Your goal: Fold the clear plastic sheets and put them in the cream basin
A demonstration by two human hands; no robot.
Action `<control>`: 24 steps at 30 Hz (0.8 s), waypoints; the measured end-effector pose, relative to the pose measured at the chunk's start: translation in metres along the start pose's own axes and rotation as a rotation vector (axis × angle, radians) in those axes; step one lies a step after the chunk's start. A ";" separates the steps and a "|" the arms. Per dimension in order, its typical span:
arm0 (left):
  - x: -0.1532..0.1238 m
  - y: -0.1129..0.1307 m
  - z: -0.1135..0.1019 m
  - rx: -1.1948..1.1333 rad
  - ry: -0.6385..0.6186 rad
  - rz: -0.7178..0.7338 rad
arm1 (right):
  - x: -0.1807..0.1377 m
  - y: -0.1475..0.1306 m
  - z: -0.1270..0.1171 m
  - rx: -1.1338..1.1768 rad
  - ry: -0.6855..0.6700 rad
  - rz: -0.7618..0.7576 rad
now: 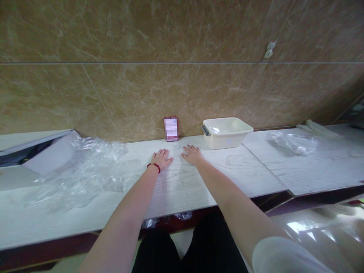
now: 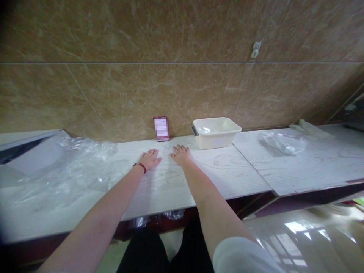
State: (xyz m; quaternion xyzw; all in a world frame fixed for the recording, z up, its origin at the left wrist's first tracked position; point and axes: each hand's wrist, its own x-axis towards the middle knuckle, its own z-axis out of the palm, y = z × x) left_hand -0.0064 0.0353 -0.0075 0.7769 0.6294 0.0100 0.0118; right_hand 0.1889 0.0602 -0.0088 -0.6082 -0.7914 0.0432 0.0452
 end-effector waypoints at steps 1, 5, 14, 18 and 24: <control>0.001 -0.004 -0.001 0.000 -0.009 -0.030 | 0.001 0.003 0.000 0.002 -0.002 0.019; 0.000 -0.012 -0.010 -0.005 -0.014 -0.137 | 0.006 0.013 -0.002 0.024 0.027 0.117; -0.084 0.058 -0.019 -0.018 0.078 0.104 | 0.012 -0.020 -0.008 0.015 0.090 -0.267; -0.123 0.083 -0.010 -0.061 0.030 0.192 | 0.011 -0.036 0.002 0.023 0.001 -0.313; -0.148 0.079 -0.012 -0.109 0.030 0.217 | 0.020 -0.028 0.007 0.020 0.003 -0.198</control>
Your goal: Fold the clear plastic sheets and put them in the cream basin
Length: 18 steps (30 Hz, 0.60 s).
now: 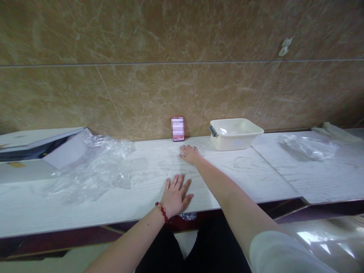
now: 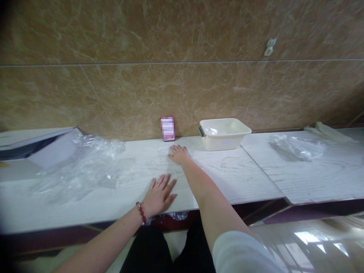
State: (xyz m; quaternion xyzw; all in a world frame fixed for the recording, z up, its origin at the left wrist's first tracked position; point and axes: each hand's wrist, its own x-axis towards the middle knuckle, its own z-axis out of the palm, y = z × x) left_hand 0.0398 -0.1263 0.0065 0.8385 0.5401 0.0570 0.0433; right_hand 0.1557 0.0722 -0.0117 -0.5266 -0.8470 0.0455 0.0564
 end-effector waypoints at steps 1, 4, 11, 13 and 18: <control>-0.004 0.000 0.000 -0.003 0.001 0.004 | 0.002 0.002 -0.001 0.005 -0.003 0.015; -0.016 -0.002 0.000 -0.011 0.019 0.024 | 0.007 0.008 -0.004 0.026 0.010 0.068; -0.038 -0.024 0.004 -0.166 0.117 0.077 | -0.006 0.029 -0.029 0.141 0.290 0.158; -0.035 -0.037 0.002 -0.238 0.200 0.010 | -0.021 0.036 -0.035 0.161 0.324 0.133; 0.003 -0.084 -0.010 -0.280 0.394 -0.219 | -0.058 0.025 -0.041 0.201 0.274 -0.050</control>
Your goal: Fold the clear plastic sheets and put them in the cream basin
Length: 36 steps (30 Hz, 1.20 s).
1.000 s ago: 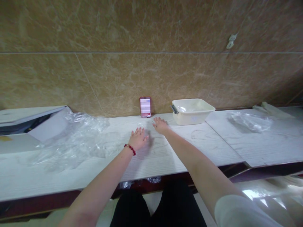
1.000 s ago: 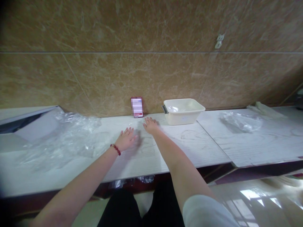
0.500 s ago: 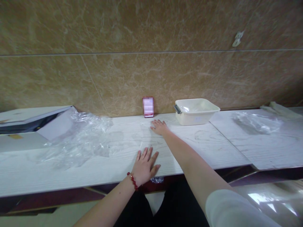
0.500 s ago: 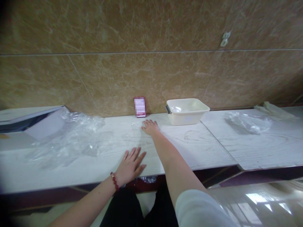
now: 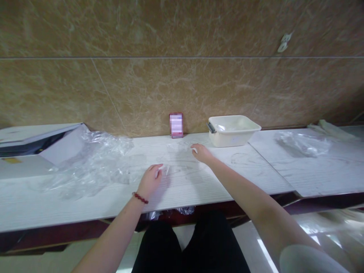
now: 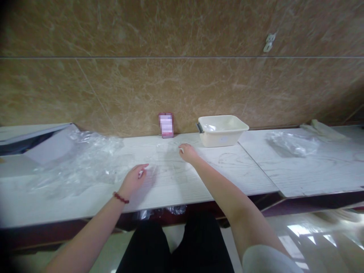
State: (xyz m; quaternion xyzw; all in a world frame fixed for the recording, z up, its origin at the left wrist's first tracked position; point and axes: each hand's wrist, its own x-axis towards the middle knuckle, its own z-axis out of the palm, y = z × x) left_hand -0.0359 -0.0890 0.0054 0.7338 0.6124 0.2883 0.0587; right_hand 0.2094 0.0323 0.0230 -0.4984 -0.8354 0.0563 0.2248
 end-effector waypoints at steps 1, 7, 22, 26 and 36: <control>0.014 -0.007 0.000 0.018 0.019 -0.031 | -0.003 -0.008 0.000 0.018 -0.031 -0.057; 0.086 -0.036 -0.002 0.158 -0.070 -0.154 | 0.013 -0.058 0.006 0.017 -0.189 -0.190; 0.096 -0.047 -0.009 0.239 -0.267 0.034 | 0.015 -0.059 0.032 0.144 -0.078 -0.355; 0.093 -0.048 -0.008 0.247 -0.320 0.049 | 0.012 -0.064 0.027 0.065 -0.151 -0.430; 0.088 -0.050 -0.016 0.282 -0.320 -0.063 | 0.009 -0.059 0.027 -0.027 -0.264 -0.422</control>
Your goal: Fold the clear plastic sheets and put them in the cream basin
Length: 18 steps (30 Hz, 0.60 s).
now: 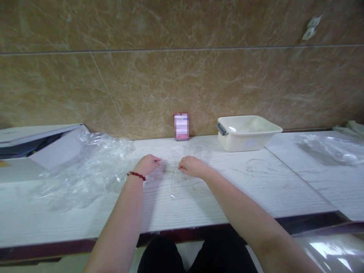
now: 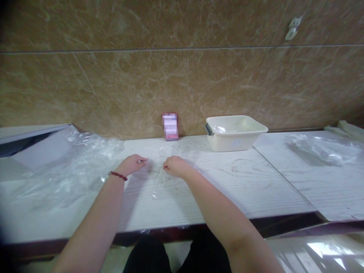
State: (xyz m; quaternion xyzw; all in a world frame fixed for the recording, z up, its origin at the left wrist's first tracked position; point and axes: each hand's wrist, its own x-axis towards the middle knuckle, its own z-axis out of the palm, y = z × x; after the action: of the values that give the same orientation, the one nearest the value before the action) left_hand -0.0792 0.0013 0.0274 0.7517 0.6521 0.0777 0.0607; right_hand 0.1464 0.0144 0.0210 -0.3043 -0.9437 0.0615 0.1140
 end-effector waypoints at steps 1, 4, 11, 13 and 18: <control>0.001 0.000 0.001 -0.006 -0.015 -0.005 | 0.000 0.000 0.000 0.004 -0.003 -0.003; 0.002 -0.001 0.006 -0.010 -0.030 -0.024 | 0.000 0.000 -0.002 0.021 0.005 0.000; 0.003 0.009 0.015 0.015 0.029 -0.143 | -0.001 -0.001 -0.004 0.049 0.020 0.026; 0.004 0.015 0.017 0.011 0.027 -0.193 | -0.001 -0.002 -0.003 0.050 0.012 0.022; 0.004 0.026 0.019 0.039 0.057 -0.210 | -0.001 -0.005 -0.001 0.060 -0.003 -0.001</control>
State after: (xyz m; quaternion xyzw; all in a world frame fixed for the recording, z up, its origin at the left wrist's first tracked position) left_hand -0.0498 0.0016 0.0137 0.6776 0.7302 0.0794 0.0355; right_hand 0.1443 0.0097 0.0226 -0.3000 -0.9419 0.0901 0.1216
